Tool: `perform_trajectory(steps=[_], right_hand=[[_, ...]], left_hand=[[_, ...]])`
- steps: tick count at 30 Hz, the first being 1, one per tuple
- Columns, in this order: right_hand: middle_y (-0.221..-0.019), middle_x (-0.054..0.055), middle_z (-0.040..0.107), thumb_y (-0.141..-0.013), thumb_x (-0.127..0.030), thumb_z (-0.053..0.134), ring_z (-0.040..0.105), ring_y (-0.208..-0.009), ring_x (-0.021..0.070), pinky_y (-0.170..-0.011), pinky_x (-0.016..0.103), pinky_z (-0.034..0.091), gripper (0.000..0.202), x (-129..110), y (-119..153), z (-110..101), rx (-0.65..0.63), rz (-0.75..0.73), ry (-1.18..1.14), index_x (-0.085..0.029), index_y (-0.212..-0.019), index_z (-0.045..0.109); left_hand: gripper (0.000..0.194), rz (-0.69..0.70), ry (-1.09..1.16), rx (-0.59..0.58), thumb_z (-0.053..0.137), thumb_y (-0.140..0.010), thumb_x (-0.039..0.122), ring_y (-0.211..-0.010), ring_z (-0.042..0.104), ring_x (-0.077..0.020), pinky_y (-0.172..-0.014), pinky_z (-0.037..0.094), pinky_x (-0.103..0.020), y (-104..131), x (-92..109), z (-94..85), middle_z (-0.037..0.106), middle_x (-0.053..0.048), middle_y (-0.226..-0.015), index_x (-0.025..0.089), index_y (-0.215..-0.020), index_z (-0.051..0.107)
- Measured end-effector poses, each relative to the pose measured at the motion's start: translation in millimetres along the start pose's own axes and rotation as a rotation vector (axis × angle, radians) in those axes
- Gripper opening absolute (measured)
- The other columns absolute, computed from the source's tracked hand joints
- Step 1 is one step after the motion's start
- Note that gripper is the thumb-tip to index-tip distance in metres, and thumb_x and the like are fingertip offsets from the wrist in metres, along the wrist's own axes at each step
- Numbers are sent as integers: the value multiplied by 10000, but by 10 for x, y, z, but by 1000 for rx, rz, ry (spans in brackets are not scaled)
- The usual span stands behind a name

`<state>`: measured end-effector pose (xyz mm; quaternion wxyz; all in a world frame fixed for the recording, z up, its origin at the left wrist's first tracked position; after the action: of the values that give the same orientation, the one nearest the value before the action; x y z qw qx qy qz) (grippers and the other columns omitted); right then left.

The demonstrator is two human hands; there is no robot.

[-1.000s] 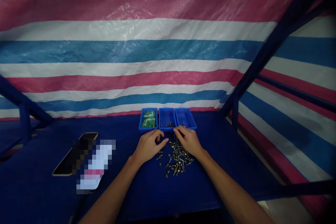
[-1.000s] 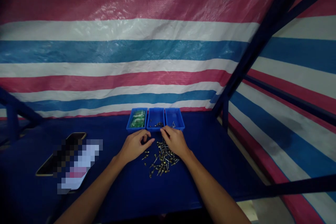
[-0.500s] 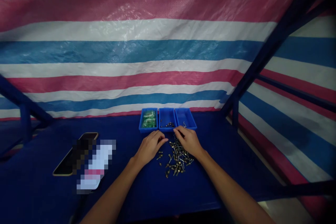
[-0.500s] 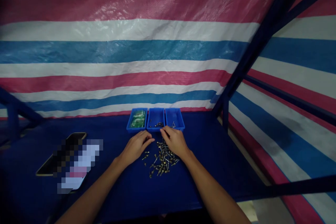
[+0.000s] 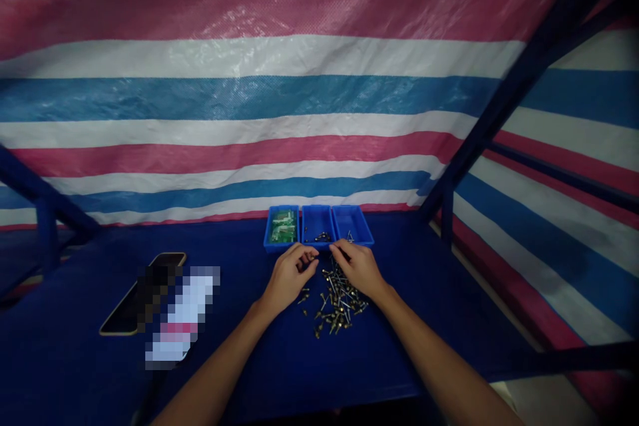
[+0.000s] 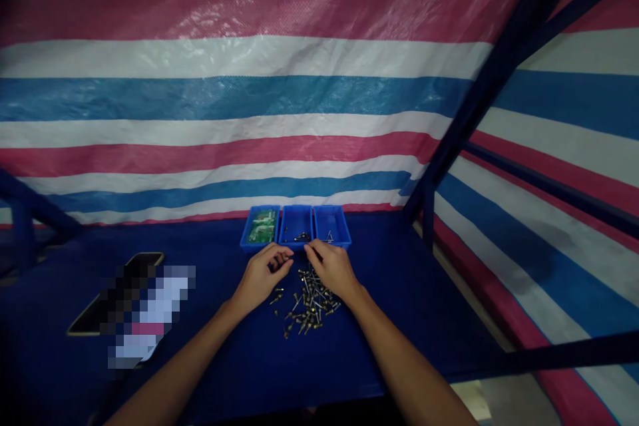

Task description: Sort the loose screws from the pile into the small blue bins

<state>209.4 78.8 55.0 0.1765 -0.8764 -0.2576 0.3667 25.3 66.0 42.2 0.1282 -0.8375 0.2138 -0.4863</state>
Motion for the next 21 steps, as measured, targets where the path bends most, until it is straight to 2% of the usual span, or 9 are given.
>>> perform_trajectory(steps=[6,14,21], right_hand=[[-800,20,717,-1114,-364,458,680,-722,181,-703,273,440,299,6,1,15,-2,-3,-6,-230,-989,695],[-795,15,711,-1108,-357,475,678,-718,173,-692,266,431,286,6,5,21,0,-13,-21,-222,-992,699],[-820,22,721,-1100,-346,491,679,-727,174,-676,271,430,267,-24,1,26,-16,-24,-42,-220,-994,701]], left_hand=[[182,24,-23,22,580,-1048,298,-824,632,-152,-758,515,-276,-1,12,-18,675,-26,-1014,239,-1159,712],[203,87,-88,128,688,-1005,405,-747,574,-149,-737,478,-281,35,82,-87,605,6,-850,210,-953,660],[200,118,-120,209,718,-986,399,-764,578,-156,-753,486,-288,37,126,-148,609,1,-861,216,-946,649]])
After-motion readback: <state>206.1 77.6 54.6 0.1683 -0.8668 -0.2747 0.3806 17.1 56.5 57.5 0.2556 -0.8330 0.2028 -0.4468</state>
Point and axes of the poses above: each hand's wrist, its own y-axis away from the middle knuckle, its own z-axis out of the palm, x = y × z, the point moved 7 cm from there along -y, towards the middle knuckle
